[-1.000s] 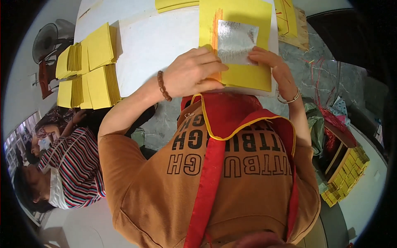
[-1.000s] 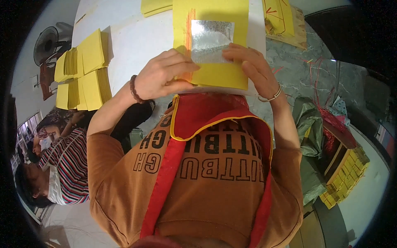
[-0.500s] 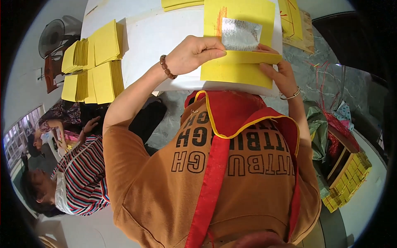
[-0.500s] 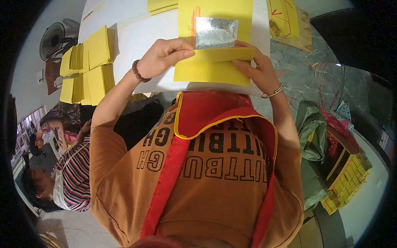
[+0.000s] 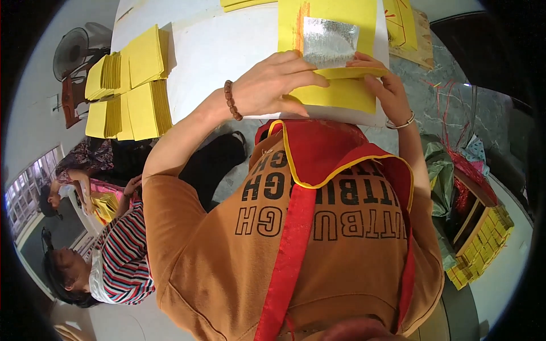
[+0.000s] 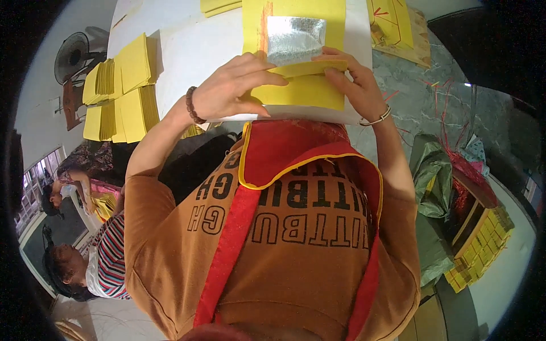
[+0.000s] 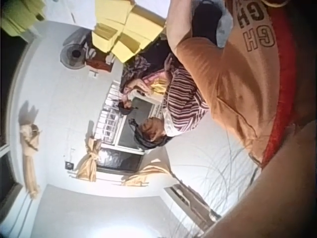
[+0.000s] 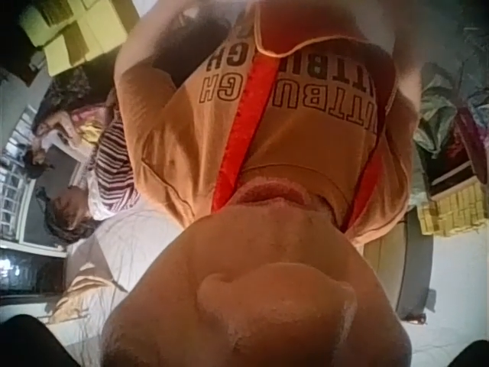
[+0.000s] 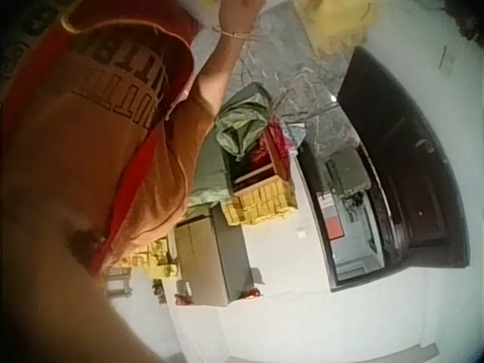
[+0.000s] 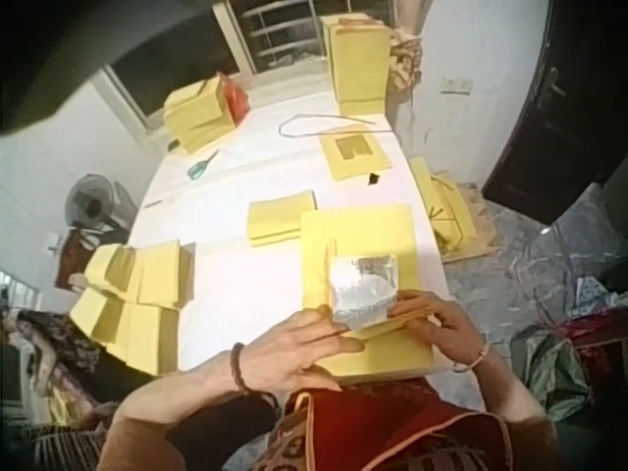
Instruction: Folding and bundling stacks of yellow joss paper with a red ribbon.
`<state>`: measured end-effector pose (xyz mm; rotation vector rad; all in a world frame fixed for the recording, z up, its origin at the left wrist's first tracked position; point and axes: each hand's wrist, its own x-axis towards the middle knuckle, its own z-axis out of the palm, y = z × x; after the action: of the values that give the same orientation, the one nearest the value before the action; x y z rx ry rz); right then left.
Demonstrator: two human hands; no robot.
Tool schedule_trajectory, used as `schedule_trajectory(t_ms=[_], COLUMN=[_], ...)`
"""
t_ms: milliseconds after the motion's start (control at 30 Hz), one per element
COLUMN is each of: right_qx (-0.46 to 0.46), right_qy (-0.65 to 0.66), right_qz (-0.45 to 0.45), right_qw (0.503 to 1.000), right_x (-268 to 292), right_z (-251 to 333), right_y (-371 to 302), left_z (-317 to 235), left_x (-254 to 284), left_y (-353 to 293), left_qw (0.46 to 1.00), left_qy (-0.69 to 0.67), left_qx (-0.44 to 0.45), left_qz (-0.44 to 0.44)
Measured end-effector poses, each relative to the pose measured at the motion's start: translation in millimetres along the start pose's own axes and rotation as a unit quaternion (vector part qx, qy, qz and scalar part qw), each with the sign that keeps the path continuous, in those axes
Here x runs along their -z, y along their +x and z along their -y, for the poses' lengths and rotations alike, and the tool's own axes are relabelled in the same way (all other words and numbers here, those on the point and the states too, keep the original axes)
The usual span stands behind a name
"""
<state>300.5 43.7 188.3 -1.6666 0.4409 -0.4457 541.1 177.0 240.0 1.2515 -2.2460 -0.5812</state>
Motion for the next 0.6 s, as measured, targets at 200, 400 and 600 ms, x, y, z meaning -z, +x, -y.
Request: schedule_trajectory(t_ms=[200,400,600], right_qx=[-0.044,-0.064,-0.004], right_qy=[0.049,0.049,0.114], right_qz=[-0.001,-0.004,0.01], right_qw=[0.998,0.997,0.993], right_x=[6.0,6.6,11.5], right_z=[-5.8,-3.4,-2.8], right_y=[-6.5,-6.2,-5.0], left_z=[2.4,9.8,14.8], left_x=[3.5,5.9,13.1], left_y=[4.7,5.0,3.5], left_qw=[0.997,0.991,0.986], left_qy=[-0.071,-0.124,-0.146], left_qx=[0.011,0.022,0.057], left_qz=[0.017,0.037,0.056])
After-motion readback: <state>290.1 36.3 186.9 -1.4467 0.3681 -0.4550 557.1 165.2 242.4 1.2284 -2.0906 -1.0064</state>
